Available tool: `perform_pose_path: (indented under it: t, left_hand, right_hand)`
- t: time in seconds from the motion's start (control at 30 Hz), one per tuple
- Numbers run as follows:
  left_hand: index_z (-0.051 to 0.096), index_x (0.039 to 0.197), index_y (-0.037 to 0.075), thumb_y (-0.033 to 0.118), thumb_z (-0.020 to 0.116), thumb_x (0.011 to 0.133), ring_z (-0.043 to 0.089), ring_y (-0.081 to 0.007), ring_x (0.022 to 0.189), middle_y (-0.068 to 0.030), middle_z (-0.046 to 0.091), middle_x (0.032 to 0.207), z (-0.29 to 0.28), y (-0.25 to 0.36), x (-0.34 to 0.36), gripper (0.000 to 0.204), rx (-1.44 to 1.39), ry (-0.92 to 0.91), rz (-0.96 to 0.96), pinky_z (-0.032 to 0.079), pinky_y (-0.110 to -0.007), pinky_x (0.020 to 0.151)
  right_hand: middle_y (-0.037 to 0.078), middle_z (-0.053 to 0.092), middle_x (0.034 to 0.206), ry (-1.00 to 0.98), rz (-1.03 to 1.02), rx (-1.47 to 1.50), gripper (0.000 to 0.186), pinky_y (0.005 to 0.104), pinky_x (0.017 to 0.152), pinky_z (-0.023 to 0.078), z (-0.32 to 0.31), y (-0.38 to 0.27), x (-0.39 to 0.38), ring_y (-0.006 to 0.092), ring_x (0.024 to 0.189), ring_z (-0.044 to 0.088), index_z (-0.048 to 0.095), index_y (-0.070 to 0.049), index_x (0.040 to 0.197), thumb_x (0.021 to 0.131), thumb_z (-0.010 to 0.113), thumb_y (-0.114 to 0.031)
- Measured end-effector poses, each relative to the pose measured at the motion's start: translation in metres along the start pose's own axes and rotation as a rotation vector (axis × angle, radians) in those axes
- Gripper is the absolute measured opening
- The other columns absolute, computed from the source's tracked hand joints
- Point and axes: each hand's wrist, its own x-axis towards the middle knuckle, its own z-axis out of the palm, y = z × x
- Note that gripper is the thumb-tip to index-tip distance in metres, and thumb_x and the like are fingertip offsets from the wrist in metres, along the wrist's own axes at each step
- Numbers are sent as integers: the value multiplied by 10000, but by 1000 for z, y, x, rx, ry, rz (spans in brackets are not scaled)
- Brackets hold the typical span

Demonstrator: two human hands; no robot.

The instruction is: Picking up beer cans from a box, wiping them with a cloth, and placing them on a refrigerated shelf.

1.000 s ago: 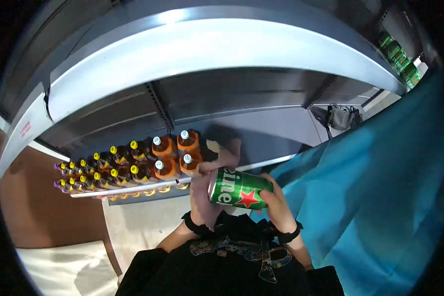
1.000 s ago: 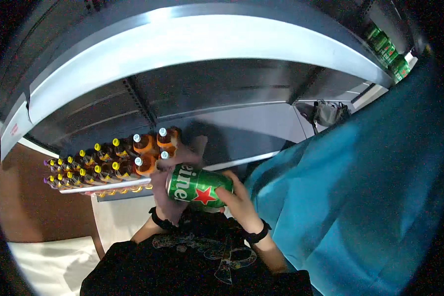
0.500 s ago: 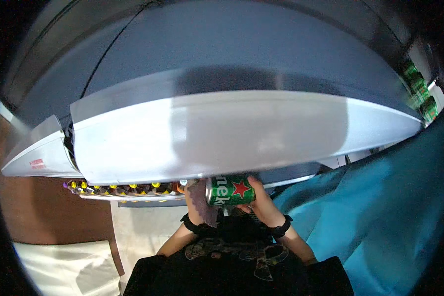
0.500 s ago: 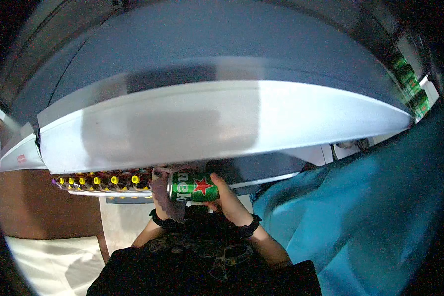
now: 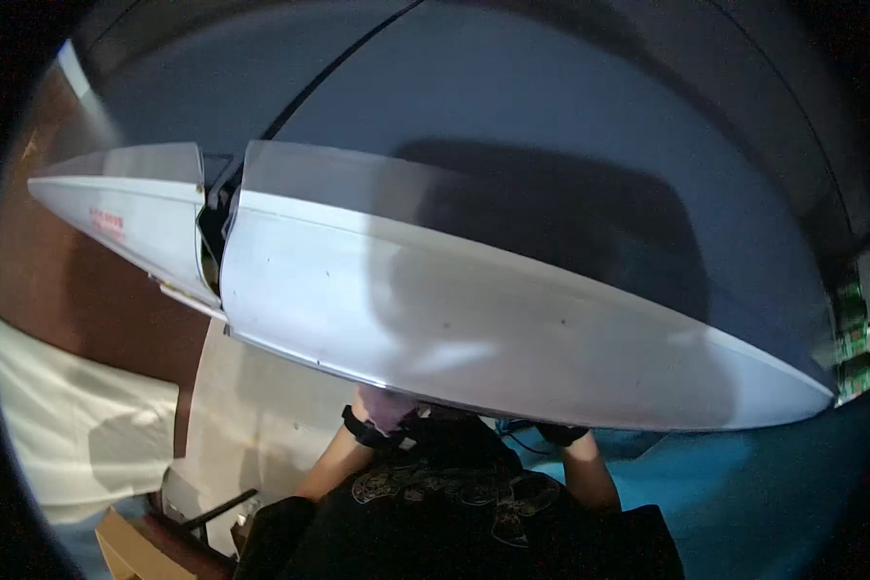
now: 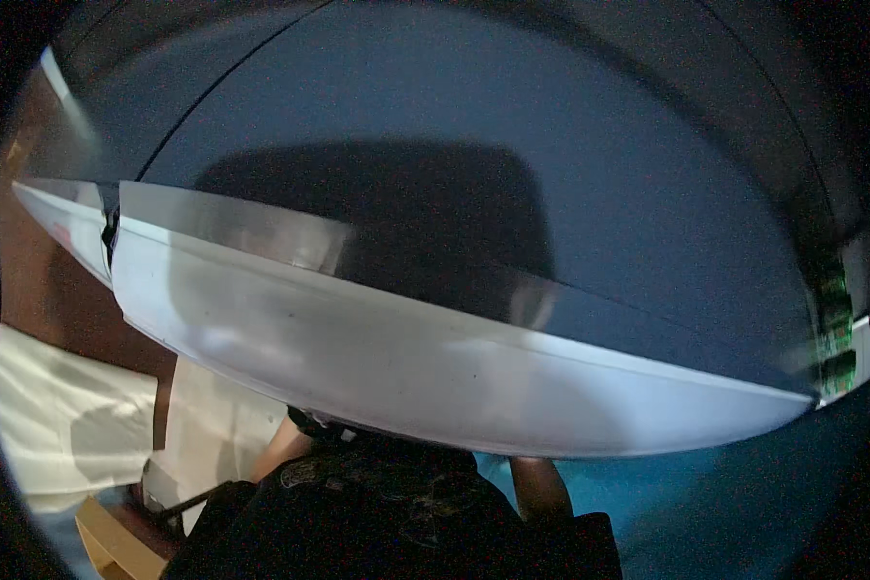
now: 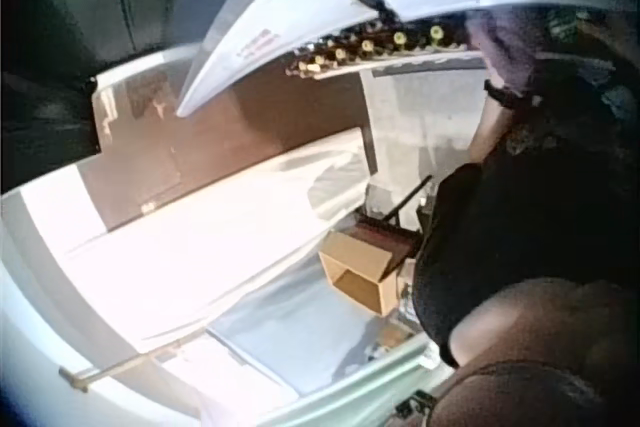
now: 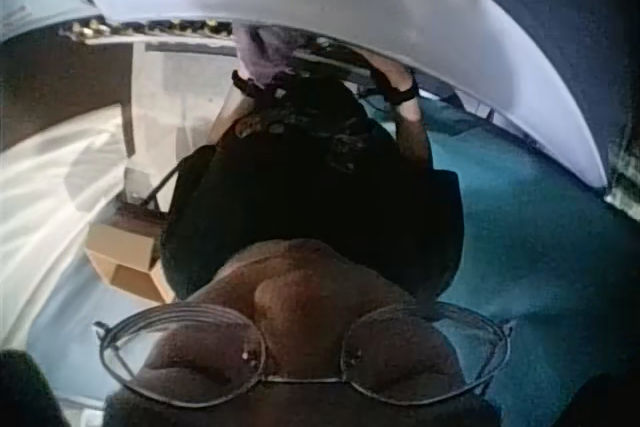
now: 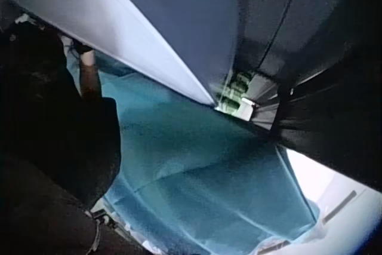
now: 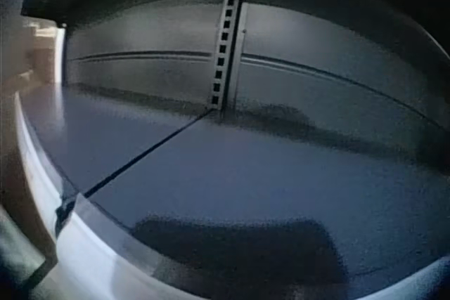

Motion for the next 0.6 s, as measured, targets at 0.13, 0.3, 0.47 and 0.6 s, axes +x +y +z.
perform_pose_path:
  t: [0.13,0.3,0.47,0.6]
  left_hand:
    - [426,1257,32,271,496,892,545,-244,1073,-154,528,1219,-8,-29,-6,442,-458,272,-19,480,-360,859]
    - [442,1207,4,382,405,904,549,-270,1004,-152,570,1092,6,41,-3,486,-1379,482,-164,481,-362,825]
    - [509,961,11,393,423,855,558,-275,772,-181,591,868,25,42,-34,405,-1052,630,24,473,-351,689]
    - [503,908,21,372,437,850,545,-246,726,-167,575,854,36,36,-61,362,-980,832,61,453,-321,663]
  right_hand:
    - [181,507,1161,-11,1,-464,624,409,897,415,-16,-8,9,325,1079,498,444,-5,1210,793,662,-415]
    - [189,558,1100,-15,-53,-979,646,401,853,444,-29,15,57,320,1024,547,481,13,1167,760,689,-443]
    - [197,609,1039,-34,-28,-1282,671,392,810,473,-42,68,111,316,969,596,519,31,1124,726,716,-472]
    - [224,613,1056,-119,40,-1287,786,398,819,479,-44,87,134,337,986,605,520,32,1101,607,775,-524]
